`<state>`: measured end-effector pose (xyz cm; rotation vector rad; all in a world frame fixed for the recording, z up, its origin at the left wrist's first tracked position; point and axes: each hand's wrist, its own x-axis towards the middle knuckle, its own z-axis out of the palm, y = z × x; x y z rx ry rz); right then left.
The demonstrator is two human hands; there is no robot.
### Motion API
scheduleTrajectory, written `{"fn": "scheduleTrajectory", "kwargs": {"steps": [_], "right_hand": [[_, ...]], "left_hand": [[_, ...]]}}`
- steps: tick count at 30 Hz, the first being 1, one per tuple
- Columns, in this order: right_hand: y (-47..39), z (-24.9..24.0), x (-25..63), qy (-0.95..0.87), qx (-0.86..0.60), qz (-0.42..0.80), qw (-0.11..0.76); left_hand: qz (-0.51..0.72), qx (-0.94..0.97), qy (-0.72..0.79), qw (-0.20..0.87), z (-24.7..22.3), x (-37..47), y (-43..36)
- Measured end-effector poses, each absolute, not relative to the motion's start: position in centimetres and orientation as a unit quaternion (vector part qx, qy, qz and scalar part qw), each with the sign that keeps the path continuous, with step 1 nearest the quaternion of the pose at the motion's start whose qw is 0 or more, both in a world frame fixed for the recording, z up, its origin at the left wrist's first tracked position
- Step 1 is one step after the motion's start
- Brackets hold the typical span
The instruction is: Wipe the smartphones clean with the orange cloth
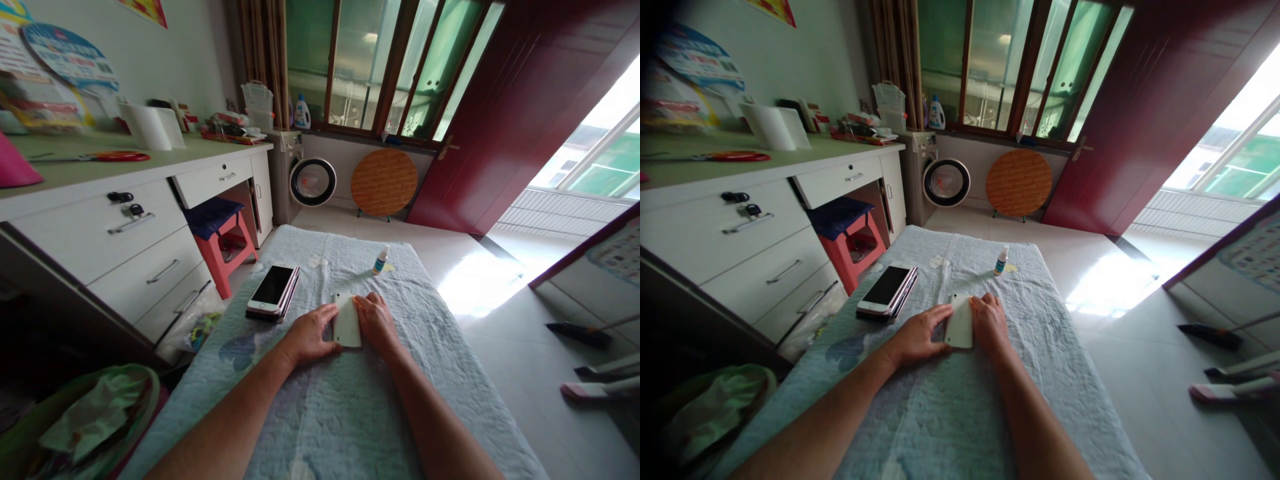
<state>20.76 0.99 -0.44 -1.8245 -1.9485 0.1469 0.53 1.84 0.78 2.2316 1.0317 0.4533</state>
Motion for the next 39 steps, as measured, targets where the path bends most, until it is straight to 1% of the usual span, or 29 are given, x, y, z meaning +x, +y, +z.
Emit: {"fn": "scheduleTrajectory", "kwargs": {"steps": [6,14,21,29,31,33,35,37,39], "right_hand": [[1.5,-0.4,21.0,-0.703,-0.675,0.053,0.217],[0.1,1.0,21.5,-0.733,-0.658,0.084,0.152],[-1.7,3.4,21.7,-0.731,-0.645,0.202,0.099],[-2.3,4.6,22.5,-0.715,-0.606,0.346,0.045],[-2.5,5.1,22.4,-0.716,-0.587,0.374,0.043],[-2.6,5.5,22.0,-0.743,-0.559,0.36,0.076],[-2.6,5.7,21.5,-0.786,-0.523,0.31,0.11],[-2.6,5.6,20.9,-0.82,-0.495,0.263,0.116],[-2.4,5.0,20.7,-0.828,-0.498,0.235,0.11]], "left_hand": [[0.167,0.85,0.394,0.308,0.7,0.5,1.8],[0.166,0.844,0.399,0.318,0.7,0.6,1.9],[0.164,0.847,0.4,0.309,0.7,0.6,1.9],[0.161,0.85,0.404,0.299,0.8,0.6,1.8],[0.161,0.85,0.403,0.297,0.8,0.6,1.8],[0.165,0.85,0.399,0.3,0.7,0.6,1.8],[0.171,0.85,0.395,0.304,0.6,0.6,1.9],[0.171,0.849,0.393,0.308,0.6,0.5,1.9],[0.165,0.849,0.394,0.312,0.6,0.5,1.9]]}}
